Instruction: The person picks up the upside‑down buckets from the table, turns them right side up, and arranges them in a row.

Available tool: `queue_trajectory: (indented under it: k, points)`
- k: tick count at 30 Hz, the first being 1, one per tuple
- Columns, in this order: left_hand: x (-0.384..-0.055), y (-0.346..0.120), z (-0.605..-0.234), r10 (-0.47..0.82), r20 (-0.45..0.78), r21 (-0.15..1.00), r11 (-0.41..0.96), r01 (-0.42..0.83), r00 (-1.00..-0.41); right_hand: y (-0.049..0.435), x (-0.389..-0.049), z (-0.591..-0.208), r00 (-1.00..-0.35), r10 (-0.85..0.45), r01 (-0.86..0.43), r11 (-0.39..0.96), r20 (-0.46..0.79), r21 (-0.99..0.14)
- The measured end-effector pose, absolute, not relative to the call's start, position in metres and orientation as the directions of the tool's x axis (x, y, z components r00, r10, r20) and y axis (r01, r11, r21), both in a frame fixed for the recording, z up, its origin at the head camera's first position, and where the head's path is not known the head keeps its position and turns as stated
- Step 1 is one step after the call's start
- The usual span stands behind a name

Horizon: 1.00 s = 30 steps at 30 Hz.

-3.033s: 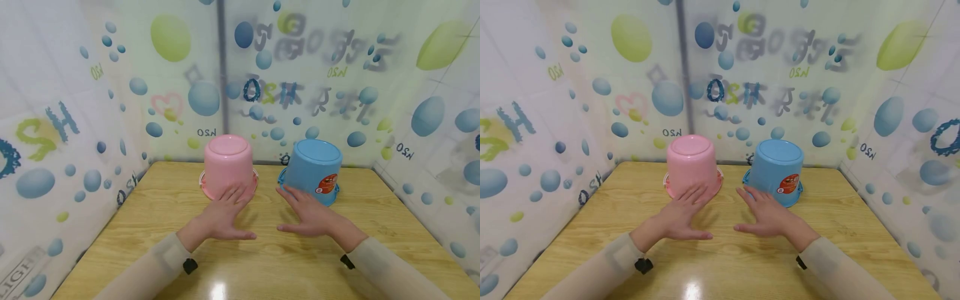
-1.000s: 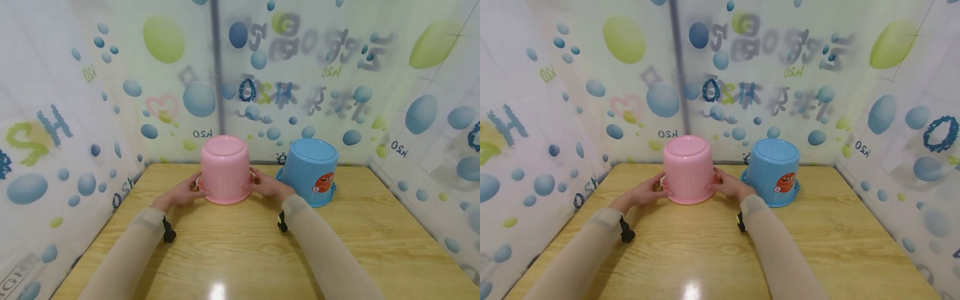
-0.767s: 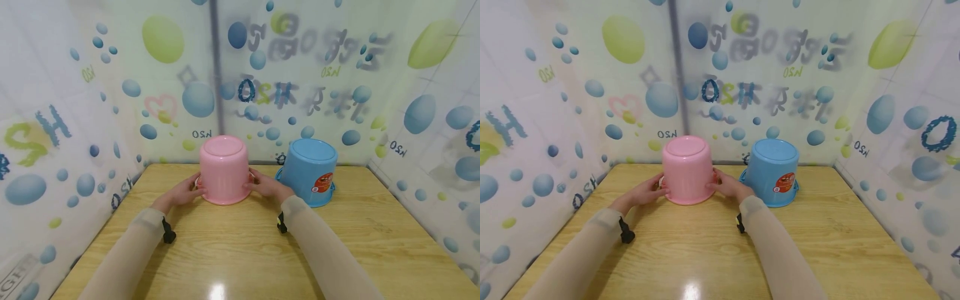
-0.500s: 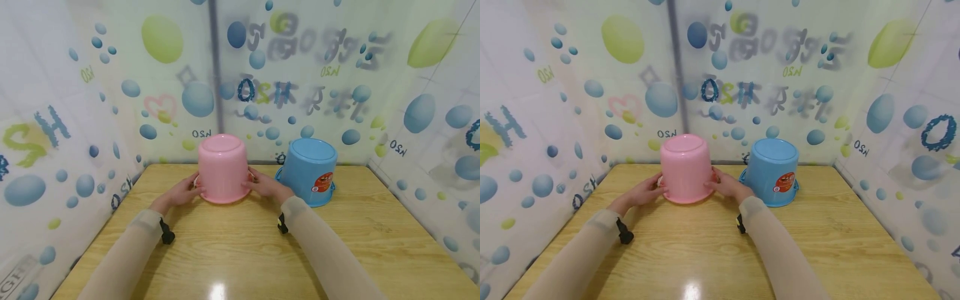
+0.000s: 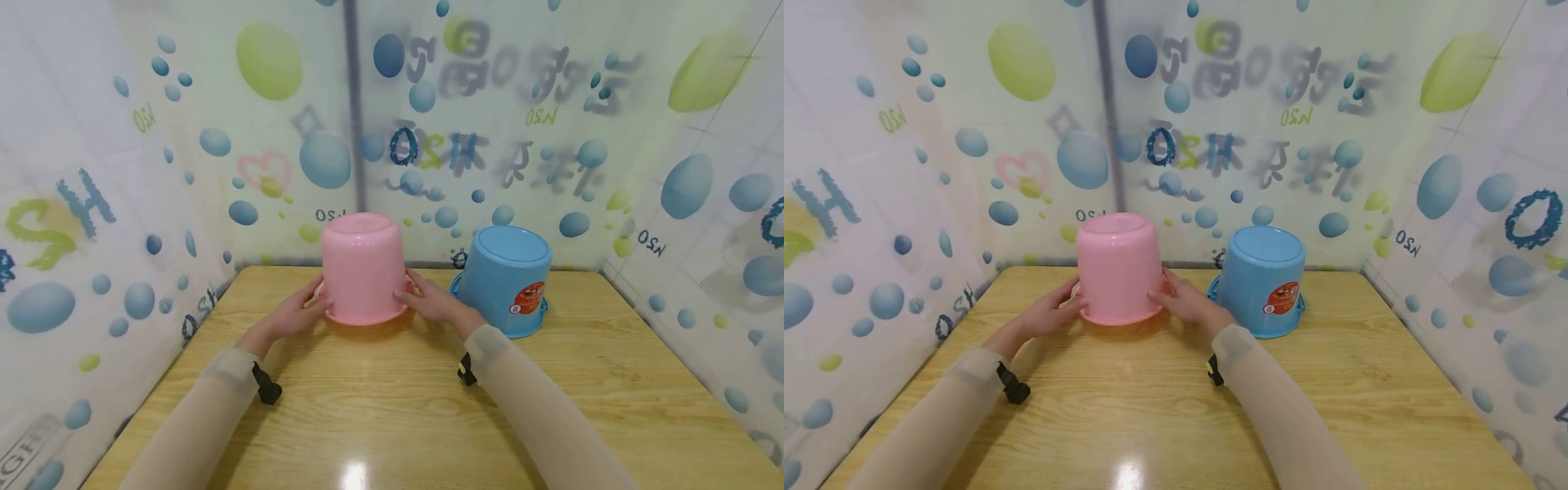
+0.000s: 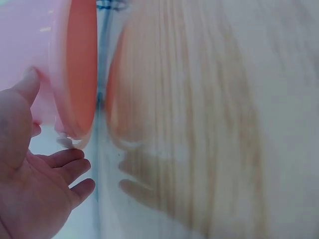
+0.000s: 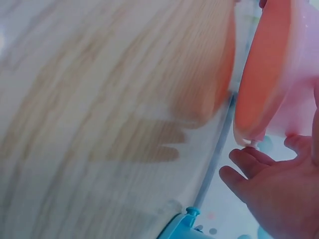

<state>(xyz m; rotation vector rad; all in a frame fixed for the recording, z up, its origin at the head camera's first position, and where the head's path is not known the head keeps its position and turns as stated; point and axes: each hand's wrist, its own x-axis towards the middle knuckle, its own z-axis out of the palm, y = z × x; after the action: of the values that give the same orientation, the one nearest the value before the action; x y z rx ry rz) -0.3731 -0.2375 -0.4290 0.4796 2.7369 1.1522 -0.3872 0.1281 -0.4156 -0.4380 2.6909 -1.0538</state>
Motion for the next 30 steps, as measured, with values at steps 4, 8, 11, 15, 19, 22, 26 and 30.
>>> queue_trajectory:
  k: [4, 8, 11, 15, 19, 22, 26, 30]
  points:
    - [-0.369, -0.236, -0.427, 0.324, 0.046, 0.735, 0.629, 0.251, -0.945, 0.128, -0.383, -0.413, -0.934, -0.353, -0.221, 0.692, -0.055, -0.688]
    - [-0.366, -0.234, -0.424, 0.328, 0.072, 0.759, 0.595, 0.265, -0.942, 0.127, -0.377, -0.409, -0.936, -0.349, -0.229, 0.689, -0.037, -0.687]
    - [-0.364, -0.233, -0.423, 0.333, 0.111, 0.775, 0.561, 0.291, -0.936, 0.127, -0.373, -0.408, -0.933, -0.359, -0.248, 0.68, -0.018, -0.689]
    - [-0.362, -0.23, -0.422, 0.33, 0.172, 0.795, 0.511, 0.328, -0.928, 0.127, -0.369, -0.407, -0.924, -0.382, -0.281, 0.658, 0.011, -0.699]
    - [-0.36, -0.229, -0.42, 0.295, 0.184, 0.82, 0.479, 0.312, -0.937, 0.126, -0.364, -0.405, -0.917, -0.398, -0.292, 0.622, 0.028, -0.726]
    - [-0.357, -0.228, -0.417, 0.268, 0.187, 0.831, 0.47, 0.298, -0.945, 0.127, -0.362, -0.405, -0.908, -0.412, -0.316, 0.571, 0.068, -0.757]
    - [-0.354, -0.225, -0.412, 0.26, 0.211, 0.838, 0.448, 0.312, -0.942, 0.128, -0.36, -0.405, -0.9, -0.412, -0.349, 0.483, 0.143, -0.803]
    - [-0.352, -0.222, -0.407, 0.273, 0.226, 0.846, 0.42, 0.328, -0.935, 0.129, -0.358, -0.405, -0.909, -0.378, -0.332, 0.404, 0.175, -0.852]
